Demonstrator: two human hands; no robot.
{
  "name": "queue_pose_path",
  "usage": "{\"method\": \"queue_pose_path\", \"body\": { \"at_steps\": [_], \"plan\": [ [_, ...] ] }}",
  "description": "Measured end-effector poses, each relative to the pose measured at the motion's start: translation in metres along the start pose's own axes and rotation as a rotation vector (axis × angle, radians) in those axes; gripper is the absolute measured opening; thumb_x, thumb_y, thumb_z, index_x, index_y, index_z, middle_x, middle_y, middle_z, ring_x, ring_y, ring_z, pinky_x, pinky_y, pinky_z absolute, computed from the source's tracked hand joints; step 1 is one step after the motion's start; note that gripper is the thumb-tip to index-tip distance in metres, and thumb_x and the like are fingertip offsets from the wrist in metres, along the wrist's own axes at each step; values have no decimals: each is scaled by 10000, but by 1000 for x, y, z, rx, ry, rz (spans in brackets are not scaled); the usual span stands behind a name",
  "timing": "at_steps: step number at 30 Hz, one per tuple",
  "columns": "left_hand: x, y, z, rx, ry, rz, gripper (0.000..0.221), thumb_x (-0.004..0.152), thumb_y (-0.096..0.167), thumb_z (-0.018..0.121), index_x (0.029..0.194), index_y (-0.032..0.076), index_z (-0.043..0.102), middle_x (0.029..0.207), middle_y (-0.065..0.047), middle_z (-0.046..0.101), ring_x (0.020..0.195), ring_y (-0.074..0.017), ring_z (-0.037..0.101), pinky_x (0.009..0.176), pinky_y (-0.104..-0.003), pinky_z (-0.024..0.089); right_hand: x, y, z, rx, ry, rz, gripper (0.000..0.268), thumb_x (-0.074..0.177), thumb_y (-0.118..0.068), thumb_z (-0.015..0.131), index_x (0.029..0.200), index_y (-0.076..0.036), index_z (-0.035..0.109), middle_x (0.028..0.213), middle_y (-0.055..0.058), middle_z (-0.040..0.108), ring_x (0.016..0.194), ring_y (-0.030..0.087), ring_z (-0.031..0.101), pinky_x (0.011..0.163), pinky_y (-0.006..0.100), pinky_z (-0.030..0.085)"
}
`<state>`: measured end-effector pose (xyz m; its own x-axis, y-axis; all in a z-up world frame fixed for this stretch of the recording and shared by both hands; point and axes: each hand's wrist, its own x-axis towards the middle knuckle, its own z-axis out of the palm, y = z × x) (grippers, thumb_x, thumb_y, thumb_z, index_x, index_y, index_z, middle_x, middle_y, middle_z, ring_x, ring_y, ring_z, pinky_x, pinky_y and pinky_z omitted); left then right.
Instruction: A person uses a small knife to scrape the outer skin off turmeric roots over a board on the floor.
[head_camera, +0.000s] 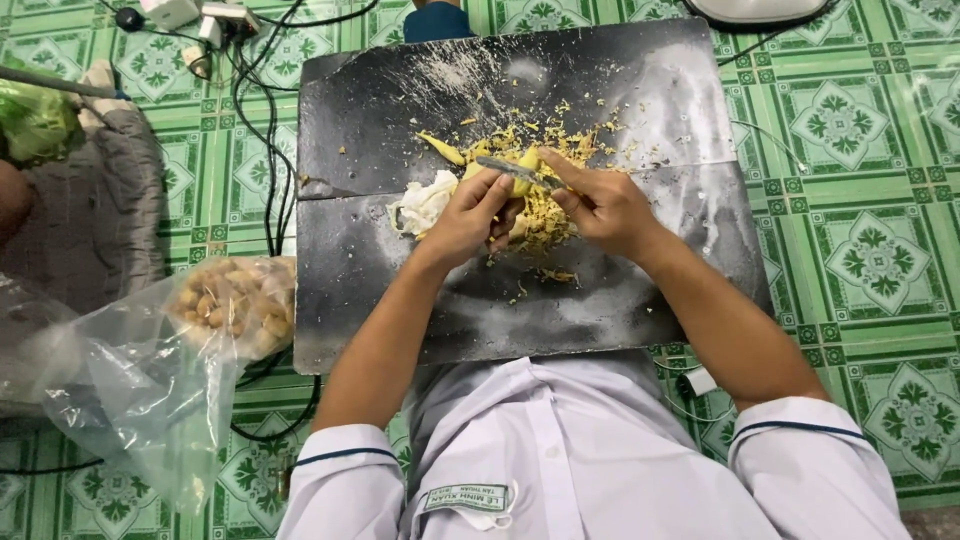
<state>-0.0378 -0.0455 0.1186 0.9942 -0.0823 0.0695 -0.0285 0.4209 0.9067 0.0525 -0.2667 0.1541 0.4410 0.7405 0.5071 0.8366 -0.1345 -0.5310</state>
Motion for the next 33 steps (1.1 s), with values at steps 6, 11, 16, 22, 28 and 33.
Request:
{"method": "queue_pose_path", "body": {
  "at_steps": [6,11,16,22,28,33],
  "plan": [
    [3,-2,3,-21,51,-36,237,1140,207,472,956,70,534,664,-87,446,427,-193,485,326,-336,466,-15,25,11,67,106,21,539,893,-12,722,1430,-36,672,879,222,755,781,400,743,701,470,602],
    [-1,0,4,81,123,-114,224,1122,184,524,974,20,560,688,-101,532,490,-206,583,345,-357,501,-4,-7,-6,39,133,44,477,1057,-296,635,1522,-194,605,846,186,766,628,329,719,614,440,559],
    [3,-9,-3,87,93,-129,234,1096,182,563,1003,-26,619,579,-173,554,365,-282,549,284,-400,490,-2,-10,-11,105,54,24,557,1109,-430,549,1634,-275,448,581,108,638,422,196,553,518,327,491],
    [1,3,8,93,165,-178,213,1072,171,590,1118,-28,648,657,-234,588,438,-309,580,321,-437,520,-3,4,-4,141,92,2,430,1120,-333,551,1540,-251,589,781,135,765,525,231,668,527,317,512],
    [4,-21,5,64,279,-256,265,1020,237,707,1149,6,687,715,-153,588,500,-244,592,336,-435,518,-8,8,-4,88,88,-37,490,1047,-284,665,1517,-155,608,732,150,730,547,253,677,516,331,530],
    [10,-29,-15,83,95,-14,210,1081,146,613,1187,-23,677,600,-180,593,407,-262,590,351,-391,506,-3,16,0,100,67,-45,439,1004,-145,682,1440,-98,675,1069,201,783,846,399,759,700,471,604]
  ]
}}
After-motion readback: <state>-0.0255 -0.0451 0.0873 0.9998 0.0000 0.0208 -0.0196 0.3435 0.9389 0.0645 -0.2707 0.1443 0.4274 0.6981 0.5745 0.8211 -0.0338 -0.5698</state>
